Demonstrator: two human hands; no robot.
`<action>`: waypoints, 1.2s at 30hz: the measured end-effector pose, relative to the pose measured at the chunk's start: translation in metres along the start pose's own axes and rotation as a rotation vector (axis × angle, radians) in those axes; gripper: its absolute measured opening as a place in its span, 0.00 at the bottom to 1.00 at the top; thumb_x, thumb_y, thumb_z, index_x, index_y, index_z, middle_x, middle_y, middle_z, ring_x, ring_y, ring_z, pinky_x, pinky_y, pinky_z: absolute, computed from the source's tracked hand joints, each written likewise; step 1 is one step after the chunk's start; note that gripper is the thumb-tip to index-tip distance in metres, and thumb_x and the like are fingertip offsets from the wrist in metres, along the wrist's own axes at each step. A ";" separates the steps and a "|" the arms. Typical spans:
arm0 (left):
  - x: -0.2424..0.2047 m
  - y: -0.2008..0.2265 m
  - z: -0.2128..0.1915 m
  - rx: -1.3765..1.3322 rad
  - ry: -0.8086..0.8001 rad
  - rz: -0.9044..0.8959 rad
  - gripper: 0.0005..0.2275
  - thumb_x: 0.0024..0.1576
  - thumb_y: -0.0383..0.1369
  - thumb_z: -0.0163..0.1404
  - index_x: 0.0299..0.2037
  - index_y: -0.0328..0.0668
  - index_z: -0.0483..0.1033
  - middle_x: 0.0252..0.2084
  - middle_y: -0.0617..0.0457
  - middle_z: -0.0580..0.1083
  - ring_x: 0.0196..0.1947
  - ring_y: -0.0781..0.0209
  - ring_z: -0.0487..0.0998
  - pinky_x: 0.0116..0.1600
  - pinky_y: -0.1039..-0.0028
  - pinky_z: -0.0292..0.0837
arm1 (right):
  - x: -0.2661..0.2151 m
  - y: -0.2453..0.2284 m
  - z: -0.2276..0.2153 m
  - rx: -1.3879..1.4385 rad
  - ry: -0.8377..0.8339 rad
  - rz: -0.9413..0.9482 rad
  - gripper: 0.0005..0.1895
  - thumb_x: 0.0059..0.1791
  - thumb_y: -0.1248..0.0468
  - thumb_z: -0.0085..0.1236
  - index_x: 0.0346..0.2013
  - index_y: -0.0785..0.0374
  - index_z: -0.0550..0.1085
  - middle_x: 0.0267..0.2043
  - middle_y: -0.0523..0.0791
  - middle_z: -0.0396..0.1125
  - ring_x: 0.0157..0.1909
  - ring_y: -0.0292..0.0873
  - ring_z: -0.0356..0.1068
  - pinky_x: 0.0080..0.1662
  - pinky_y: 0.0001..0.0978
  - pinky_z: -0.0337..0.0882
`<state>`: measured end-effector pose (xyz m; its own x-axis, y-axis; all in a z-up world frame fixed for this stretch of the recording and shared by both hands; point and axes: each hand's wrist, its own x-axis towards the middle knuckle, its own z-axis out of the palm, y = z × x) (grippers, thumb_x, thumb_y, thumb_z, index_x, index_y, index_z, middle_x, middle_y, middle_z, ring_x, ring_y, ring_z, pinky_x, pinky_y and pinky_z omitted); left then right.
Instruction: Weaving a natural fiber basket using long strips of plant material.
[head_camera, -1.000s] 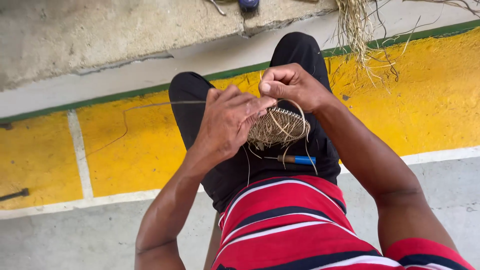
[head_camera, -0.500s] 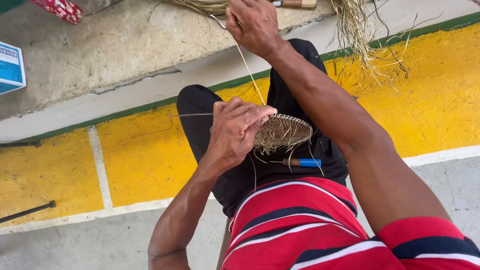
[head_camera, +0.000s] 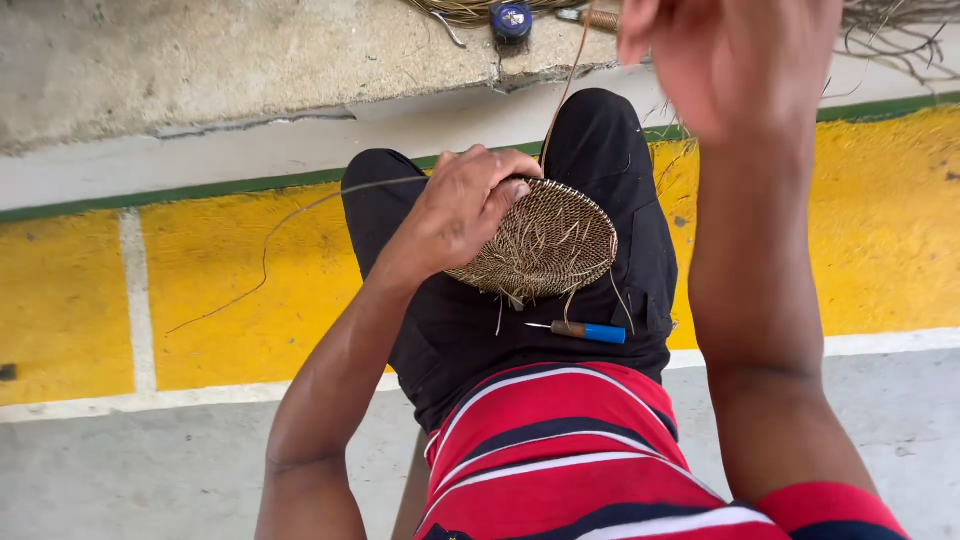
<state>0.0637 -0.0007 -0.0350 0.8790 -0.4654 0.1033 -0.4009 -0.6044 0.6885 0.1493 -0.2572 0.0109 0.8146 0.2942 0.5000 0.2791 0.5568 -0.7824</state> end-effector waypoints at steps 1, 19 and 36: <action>0.001 0.003 0.000 -0.009 0.012 -0.002 0.08 0.66 0.33 0.50 0.53 0.51 0.77 0.36 0.57 0.75 0.41 0.59 0.73 0.52 0.64 0.57 | -0.013 0.000 0.013 -0.006 -0.012 0.007 0.13 0.61 0.56 0.53 0.47 0.63 0.75 0.42 0.49 0.74 0.38 0.40 0.75 0.43 0.32 0.77; 0.002 -0.008 0.018 -0.110 0.173 -0.059 0.12 0.61 0.36 0.57 0.52 0.44 0.74 0.39 0.53 0.79 0.38 0.55 0.79 0.50 0.61 0.67 | -0.117 0.064 0.037 -0.494 0.191 0.187 0.09 0.55 0.79 0.59 0.46 0.67 0.73 0.50 0.48 0.71 0.55 0.40 0.76 0.59 0.31 0.76; -0.004 -0.001 0.017 -0.090 0.229 0.010 0.08 0.63 0.38 0.55 0.43 0.45 0.73 0.32 0.57 0.75 0.36 0.57 0.76 0.48 0.62 0.63 | -0.105 0.056 0.024 -0.697 0.039 0.082 0.11 0.50 0.74 0.68 0.43 0.60 0.77 0.48 0.42 0.69 0.53 0.38 0.70 0.57 0.32 0.72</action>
<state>0.0563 -0.0091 -0.0482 0.9148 -0.3061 0.2634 -0.3942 -0.5359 0.7466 0.0671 -0.2381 -0.0766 0.8611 0.2784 0.4254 0.4659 -0.0973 -0.8795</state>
